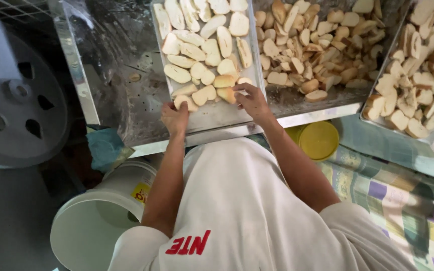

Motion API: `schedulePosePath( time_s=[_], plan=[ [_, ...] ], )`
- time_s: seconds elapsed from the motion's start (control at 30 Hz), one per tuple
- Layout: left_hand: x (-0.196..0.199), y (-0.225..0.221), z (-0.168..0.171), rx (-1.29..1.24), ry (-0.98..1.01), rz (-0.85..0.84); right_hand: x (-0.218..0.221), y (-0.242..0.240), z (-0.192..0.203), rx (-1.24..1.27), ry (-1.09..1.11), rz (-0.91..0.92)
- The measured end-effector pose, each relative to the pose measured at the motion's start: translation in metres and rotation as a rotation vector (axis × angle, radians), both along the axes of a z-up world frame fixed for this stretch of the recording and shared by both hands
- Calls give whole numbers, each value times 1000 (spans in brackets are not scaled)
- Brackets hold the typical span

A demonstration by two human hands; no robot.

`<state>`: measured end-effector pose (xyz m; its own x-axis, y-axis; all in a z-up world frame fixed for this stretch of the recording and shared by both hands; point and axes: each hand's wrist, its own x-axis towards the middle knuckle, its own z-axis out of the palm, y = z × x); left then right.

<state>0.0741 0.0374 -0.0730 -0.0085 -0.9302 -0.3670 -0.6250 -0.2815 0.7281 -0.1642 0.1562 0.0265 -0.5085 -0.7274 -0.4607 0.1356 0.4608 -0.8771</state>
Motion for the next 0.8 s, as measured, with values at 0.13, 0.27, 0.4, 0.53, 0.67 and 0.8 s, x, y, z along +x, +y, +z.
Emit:
schedulePosePath(
  time_s=[0.13, 0.27, 0.4, 0.53, 0.67, 0.8],
  plan=[
    [-9, -5, -15, -111, 23, 24, -20, 19, -21, -35, 32, -77],
    [1, -21, -11, -100, 118, -18, -42, 33, -36, 63, 316, -3],
    [-2, -28, -19, -186, 119, -28, -42, 11, -52, 25, 553, 36],
    [-5, -20, 1, -449, -53, -173, -23, -26, -28, 72, 673, 115],
    [-25, 6, 96, -736, -251, -474, -9, -51, 0, 245, 784, 204],
    [-36, 8, 44, -726, -267, -558, -21, -64, -46, 230, 667, 151]
  ],
)
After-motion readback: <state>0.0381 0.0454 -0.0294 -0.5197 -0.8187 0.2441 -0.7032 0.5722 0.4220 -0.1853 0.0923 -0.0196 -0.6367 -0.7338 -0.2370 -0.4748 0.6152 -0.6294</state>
